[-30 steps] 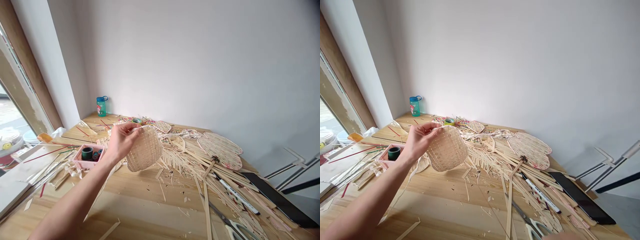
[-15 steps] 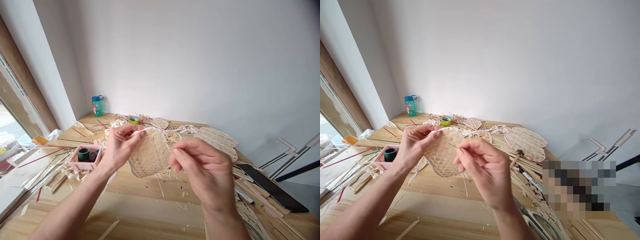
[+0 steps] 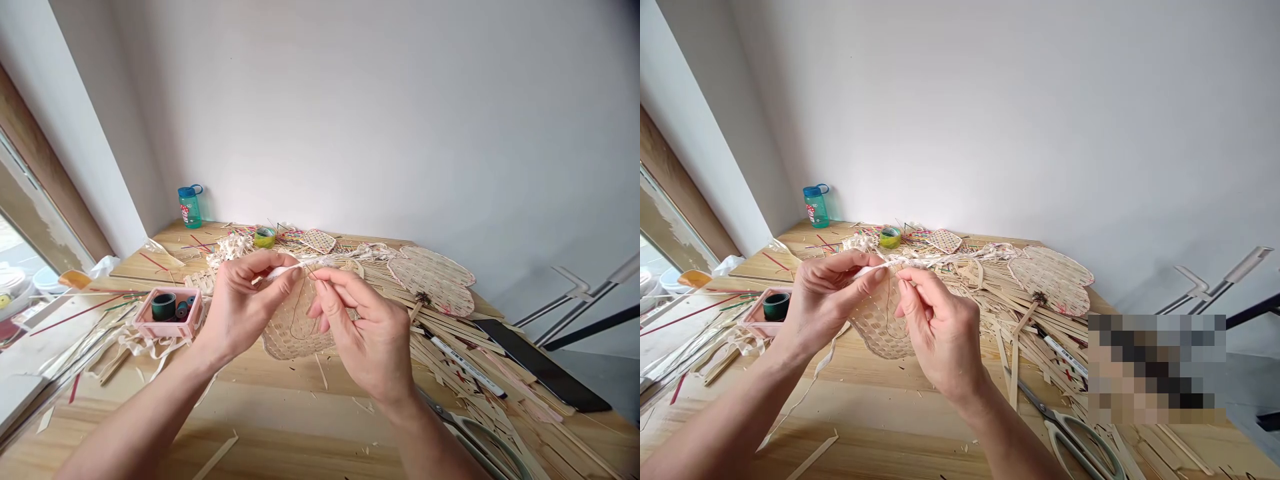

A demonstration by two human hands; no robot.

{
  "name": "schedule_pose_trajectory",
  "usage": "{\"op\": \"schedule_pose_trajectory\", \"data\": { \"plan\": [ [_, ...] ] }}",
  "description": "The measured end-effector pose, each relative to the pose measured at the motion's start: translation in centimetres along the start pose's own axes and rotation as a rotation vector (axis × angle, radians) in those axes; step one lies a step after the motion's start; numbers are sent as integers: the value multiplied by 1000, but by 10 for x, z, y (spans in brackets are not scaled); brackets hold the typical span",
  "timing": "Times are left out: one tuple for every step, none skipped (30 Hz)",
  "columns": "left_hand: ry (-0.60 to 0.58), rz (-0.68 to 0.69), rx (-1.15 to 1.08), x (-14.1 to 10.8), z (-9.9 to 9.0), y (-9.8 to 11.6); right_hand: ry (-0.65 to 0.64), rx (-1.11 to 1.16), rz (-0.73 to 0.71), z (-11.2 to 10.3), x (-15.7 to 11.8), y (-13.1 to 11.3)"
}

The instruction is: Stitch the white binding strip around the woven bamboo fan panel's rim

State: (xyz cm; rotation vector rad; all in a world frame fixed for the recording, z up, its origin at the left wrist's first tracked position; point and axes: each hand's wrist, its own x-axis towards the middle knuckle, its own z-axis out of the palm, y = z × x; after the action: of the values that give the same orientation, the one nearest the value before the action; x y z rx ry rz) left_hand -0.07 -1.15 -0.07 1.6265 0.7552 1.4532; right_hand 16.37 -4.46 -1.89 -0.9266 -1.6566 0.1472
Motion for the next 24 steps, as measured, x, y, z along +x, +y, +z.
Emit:
{"op": "schedule_pose_trajectory", "data": {
  "plan": [
    [2, -2, 2, 0, 0, 1, 2, -6, -6, 0, 0, -1],
    [6, -3, 4, -1, 0, 1, 4, -11, -10, 0, 0, -1],
    [10, -5, 5, -1, 0, 1, 5, -15, -13, 0, 0, -2],
    [13, -8, 7, -1, 0, 1, 9, -19, -16, 0, 0, -2],
    [16, -9, 8, -1, -1, 1, 10, -22, -17, 0, 0, -2],
    [17, -9, 9, -1, -1, 1, 10, -26, -15, 0, 0, -3],
    [18, -9, 13, -1, -1, 1, 8, -29, -13, -1, 0, -3],
    [18, -6, 19, -1, -1, 0, 5, -33, -10, -1, 0, -3],
    [20, -1, 28, -1, -1, 0, 2, -34, -6, -1, 0, -3],
    [21, 5, 42, -1, -1, 0, -2, -37, -2, -1, 0, -3],
    [25, 13, 58, -1, -1, -1, -4, -38, 0, -1, 0, -3],
    [29, 22, 76, -1, -1, -1, -4, -37, -1, -1, 1, -3],
    [33, 33, 96, -1, -1, -1, -5, -33, 0, -1, 1, -3],
    [36, 46, 118, -1, -1, -1, -6, -29, 2, -1, 1, -3],
    [39, 62, 146, -1, -1, -1, -10, -26, 3, 0, 2, -3],
    [41, 84, 181, -1, 0, 0, -12, -25, 3, 0, 2, -3],
    [46, 114, 224, -1, 0, 0, -15, -24, 3, 0, 2, -2],
    [51, 150, 274, -2, 0, 0, -16, -24, 3, 0, 2, -2],
    [59, 197, 329, -2, 0, 1, -18, -23, 4, 0, 1, -1],
    [68, 252, 383, -2, 1, 0, -20, -19, 5, 0, 1, -1],
    [75, 315, 437, -3, 1, 0, -20, -13, 6, -1, 0, 0],
    [80, 384, 491, -3, 2, 0, -24, -8, 8, -1, 0, 0],
    [84, 457, 549, -3, 3, -1, -28, -6, 10, -2, -1, 0],
    [89, 536, 609, -4, 3, -2, -32, -10, 11, -3, -1, -1]
  ]
}}
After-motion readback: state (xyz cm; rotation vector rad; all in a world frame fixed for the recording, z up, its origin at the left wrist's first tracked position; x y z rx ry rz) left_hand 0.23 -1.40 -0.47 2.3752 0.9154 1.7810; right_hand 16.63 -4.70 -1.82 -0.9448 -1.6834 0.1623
